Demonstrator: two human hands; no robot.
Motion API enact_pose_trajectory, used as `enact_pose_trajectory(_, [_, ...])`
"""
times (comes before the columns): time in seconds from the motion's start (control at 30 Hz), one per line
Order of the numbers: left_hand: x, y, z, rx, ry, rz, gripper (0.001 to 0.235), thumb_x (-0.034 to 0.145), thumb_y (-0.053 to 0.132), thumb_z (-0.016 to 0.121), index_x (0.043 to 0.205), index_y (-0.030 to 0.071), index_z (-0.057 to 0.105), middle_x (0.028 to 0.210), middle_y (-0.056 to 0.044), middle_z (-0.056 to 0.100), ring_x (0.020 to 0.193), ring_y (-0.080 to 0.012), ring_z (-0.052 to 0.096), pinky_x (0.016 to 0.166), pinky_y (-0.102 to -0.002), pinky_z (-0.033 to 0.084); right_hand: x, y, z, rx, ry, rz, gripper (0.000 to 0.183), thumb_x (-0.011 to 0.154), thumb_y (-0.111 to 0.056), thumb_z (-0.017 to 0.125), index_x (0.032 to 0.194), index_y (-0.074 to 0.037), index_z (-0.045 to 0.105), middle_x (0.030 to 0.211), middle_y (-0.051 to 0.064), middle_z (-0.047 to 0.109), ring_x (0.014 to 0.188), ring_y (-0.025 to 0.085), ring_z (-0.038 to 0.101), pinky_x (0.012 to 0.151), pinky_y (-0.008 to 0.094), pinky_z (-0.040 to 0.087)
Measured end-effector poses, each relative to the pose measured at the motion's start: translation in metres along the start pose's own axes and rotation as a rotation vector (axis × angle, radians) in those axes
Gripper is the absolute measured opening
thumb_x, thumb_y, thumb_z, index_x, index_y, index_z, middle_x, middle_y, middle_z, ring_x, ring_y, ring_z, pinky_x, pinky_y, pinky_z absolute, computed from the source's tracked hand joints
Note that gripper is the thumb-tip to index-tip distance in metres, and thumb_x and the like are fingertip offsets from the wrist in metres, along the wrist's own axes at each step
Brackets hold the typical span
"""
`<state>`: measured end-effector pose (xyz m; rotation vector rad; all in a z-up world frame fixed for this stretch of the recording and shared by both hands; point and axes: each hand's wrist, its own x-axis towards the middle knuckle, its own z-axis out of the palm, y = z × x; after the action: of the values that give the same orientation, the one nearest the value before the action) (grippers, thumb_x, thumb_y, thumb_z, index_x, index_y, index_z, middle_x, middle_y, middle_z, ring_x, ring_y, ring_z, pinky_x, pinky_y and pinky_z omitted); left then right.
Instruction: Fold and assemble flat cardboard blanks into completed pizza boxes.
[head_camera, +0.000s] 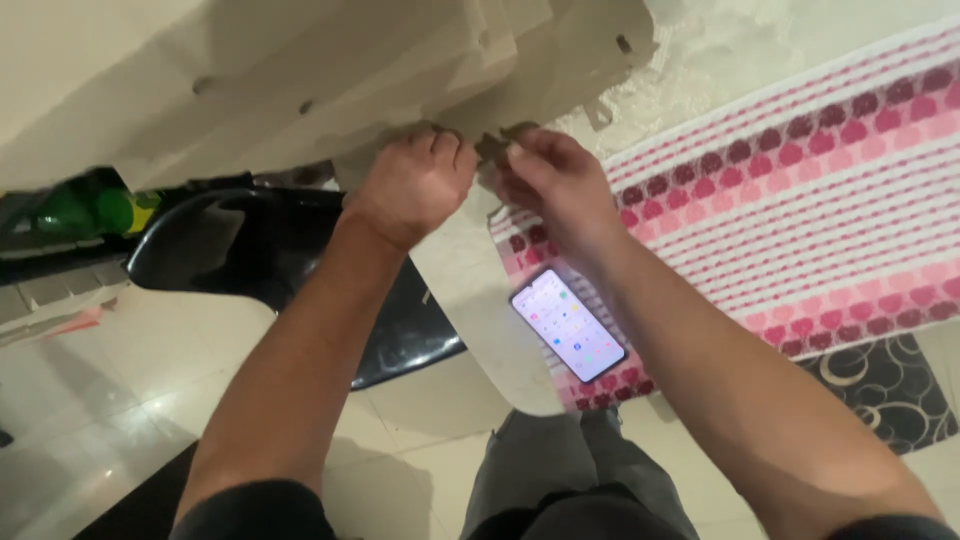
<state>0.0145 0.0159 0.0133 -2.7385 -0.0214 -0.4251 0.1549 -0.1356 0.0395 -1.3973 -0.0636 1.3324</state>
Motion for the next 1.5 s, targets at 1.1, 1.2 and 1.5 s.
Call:
enact_pose_trajectory(1.1, [-0.011, 0.062, -0.138, -0.653, -0.058, -0.896, 0.038, 0.097, 0.014, 0.068, 0.13, -0.004, 0.062, 0.124, -0.02, 0.069, 0.109, -0.0376, 0.066, 0.092, -0.042, 0.053, -0.276, 0.045, -0.241, 0.188, 0.353, -0.104, 0.021, 0.098, 0.002, 0.064, 0.077, 0.0, 0.066, 0.068, 0.011, 0.063, 0.063, 0.018, 0.067, 0.058, 0.026, 0.056])
enact_pose_trajectory(1.2, [-0.043, 0.13, -0.193, -0.652, -0.017, -1.036, 0.04, 0.094, 0.013, 0.071, 0.129, -0.004, 0.064, 0.124, -0.021, 0.07, 0.11, -0.0358, 0.067, 0.094, -0.041, 0.054, -0.263, 0.084, -0.322, 0.177, 0.425, -0.039, 0.02, 0.103, -0.001, 0.061, 0.088, 0.011, 0.063, 0.078, 0.015, 0.061, 0.069, 0.022, 0.064, 0.064, 0.029, 0.055])
enact_pose_trajectory(1.5, [-0.09, 0.301, -0.22, -1.009, -0.386, -1.008, 0.053, 0.084, 0.012, 0.073, 0.134, 0.002, 0.058, 0.134, -0.017, 0.064, 0.125, -0.0313, 0.062, 0.105, -0.041, 0.052, -0.261, 0.095, -0.369, 0.212, 0.481, -0.008, 0.016, 0.104, -0.003, 0.059, 0.104, 0.012, 0.064, 0.082, 0.015, 0.063, 0.071, 0.023, 0.065, 0.071, 0.036, 0.062])
